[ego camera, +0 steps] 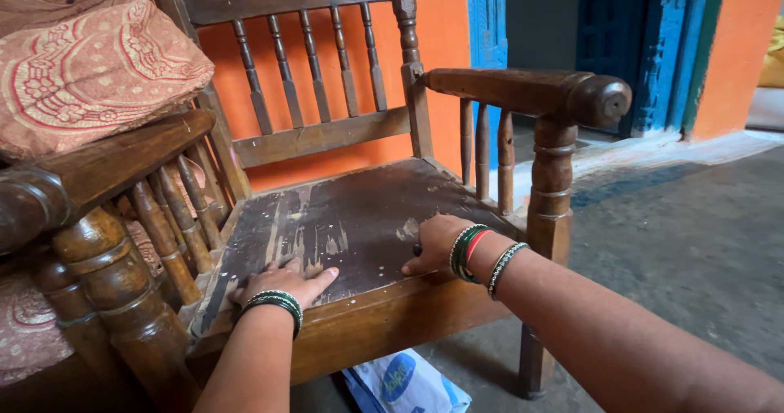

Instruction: The person removes a loose wooden seat panel from a wooden chair, then uses a screwdriver to tighten screws along the seat frame and backrest. The person works on the chair in place without fully disassembling it.

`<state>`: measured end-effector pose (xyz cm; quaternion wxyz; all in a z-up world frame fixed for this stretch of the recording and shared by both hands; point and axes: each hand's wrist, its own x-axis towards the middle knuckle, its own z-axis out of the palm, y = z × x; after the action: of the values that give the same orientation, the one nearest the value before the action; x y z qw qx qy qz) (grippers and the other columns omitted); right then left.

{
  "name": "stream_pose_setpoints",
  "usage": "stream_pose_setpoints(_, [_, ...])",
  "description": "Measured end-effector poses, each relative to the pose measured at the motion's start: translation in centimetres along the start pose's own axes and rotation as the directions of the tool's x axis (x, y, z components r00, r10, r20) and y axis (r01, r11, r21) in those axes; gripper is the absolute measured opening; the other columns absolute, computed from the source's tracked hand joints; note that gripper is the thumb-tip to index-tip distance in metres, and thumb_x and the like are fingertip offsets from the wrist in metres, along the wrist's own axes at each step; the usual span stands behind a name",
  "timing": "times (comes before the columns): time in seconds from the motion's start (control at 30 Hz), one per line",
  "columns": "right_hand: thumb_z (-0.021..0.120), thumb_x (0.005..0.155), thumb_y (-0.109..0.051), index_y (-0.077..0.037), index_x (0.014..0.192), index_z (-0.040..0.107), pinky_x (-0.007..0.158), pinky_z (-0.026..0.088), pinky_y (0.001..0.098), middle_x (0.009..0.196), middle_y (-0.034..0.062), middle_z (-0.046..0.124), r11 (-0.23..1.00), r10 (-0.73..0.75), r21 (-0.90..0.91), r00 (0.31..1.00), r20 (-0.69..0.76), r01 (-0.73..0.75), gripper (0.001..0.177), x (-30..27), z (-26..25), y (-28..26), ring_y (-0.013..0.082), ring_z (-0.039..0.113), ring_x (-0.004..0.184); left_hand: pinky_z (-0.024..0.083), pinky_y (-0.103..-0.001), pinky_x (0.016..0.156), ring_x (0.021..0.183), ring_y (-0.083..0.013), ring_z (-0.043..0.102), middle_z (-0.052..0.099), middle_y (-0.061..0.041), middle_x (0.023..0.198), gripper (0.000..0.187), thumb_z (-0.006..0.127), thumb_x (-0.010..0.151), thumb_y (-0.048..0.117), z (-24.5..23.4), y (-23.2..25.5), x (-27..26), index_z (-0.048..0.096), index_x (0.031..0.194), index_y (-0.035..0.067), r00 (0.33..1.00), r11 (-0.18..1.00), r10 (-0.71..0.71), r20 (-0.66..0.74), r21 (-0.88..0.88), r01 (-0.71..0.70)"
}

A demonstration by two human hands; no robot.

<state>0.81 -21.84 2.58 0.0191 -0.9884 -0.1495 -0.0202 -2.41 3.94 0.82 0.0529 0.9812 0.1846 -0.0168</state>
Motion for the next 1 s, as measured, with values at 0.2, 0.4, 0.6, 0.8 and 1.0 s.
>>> stream_pose_setpoints(0.2, [0.076, 0.075, -0.066, -0.005, 0.107, 0.078, 0.097, 0.055, 0.0412, 0.114, 0.0190, 0.074, 1.000, 0.007, 0.007, 1.000, 0.006, -0.007, 0.068, -0.3, -0.5, -0.1, 0.0334, 0.069, 0.113, 0.023, -0.064, 0.122, 0.155, -0.0348, 0.027, 0.025, 0.000, 0.170, 0.097, 0.040, 0.082, 0.090, 0.4, -0.1, 0.4, 0.032, 0.160, 0.034, 1.000, 1.000, 0.001, -0.015, 0.003, -0.001])
stream_pose_setpoints(0.4, [0.076, 0.075, -0.066, -0.006, 0.109, 0.077, 0.097, 0.055, 0.0411, 0.114, 0.0185, 0.073, 1.000, 0.001, -0.004, 1.000, 0.017, -0.001, 0.069, -0.3, -0.5, -0.1, 0.0336, 0.069, 0.112, 0.023, -0.065, 0.121, 0.154, -0.0374, 0.028, 0.025, 0.000, 0.170, 0.096, 0.040, 0.083, 0.088, 0.3, 0.0, 0.0, 0.030, 0.161, 0.034, 1.000, 1.000, 0.008, -0.012, 0.017, -0.008])
stream_pose_setpoints(0.6, [0.077, 0.074, -0.064, -0.007, 0.109, 0.077, 0.097, 0.054, 0.0421, 0.114, 0.0177, 0.074, 0.998, -0.067, -0.008, 0.998, -0.004, 0.067, 0.067, 0.1, -0.6, 0.3, 0.0347, 0.069, 0.112, 0.014, -0.069, 0.121, 0.154, -0.0404, 0.023, 0.016, -0.006, 0.172, 0.090, 0.036, 0.088, 0.085, 0.6, 0.3, -0.6, 0.022, 0.163, 0.037, 0.999, 1.000, -0.008, -0.041, 0.012, 0.009])
stream_pose_setpoints(0.8, [0.078, 0.072, -0.063, -0.010, 0.111, 0.076, 0.098, 0.054, 0.0420, 0.115, 0.0174, 0.073, 0.997, -0.072, 0.019, 0.997, -0.011, 0.072, 0.066, 0.3, -0.4, 0.2, 0.0347, 0.068, 0.114, 0.002, -0.069, 0.119, 0.157, -0.0355, 0.007, 0.009, -0.003, 0.171, 0.092, 0.043, 0.082, 0.084, 1.6, -0.2, -0.9, 0.024, 0.159, 0.038, 0.973, 0.990, 0.095, -0.209, -0.084, -0.115])
stream_pose_setpoints(1.0, [0.077, 0.073, -0.065, -0.008, 0.111, 0.077, 0.098, 0.054, 0.0425, 0.116, 0.0180, 0.073, 0.999, -0.044, 0.006, 0.999, 0.028, 0.044, 0.069, 0.0, -0.8, 0.1, 0.0351, 0.068, 0.114, 0.001, -0.068, 0.122, 0.159, -0.0357, 0.003, 0.006, 0.000, 0.173, 0.089, 0.033, 0.084, 0.087, 1.7, -0.3, -0.5, 0.024, 0.160, 0.041, 0.985, 0.988, 0.143, -0.091, -0.038, -0.147])
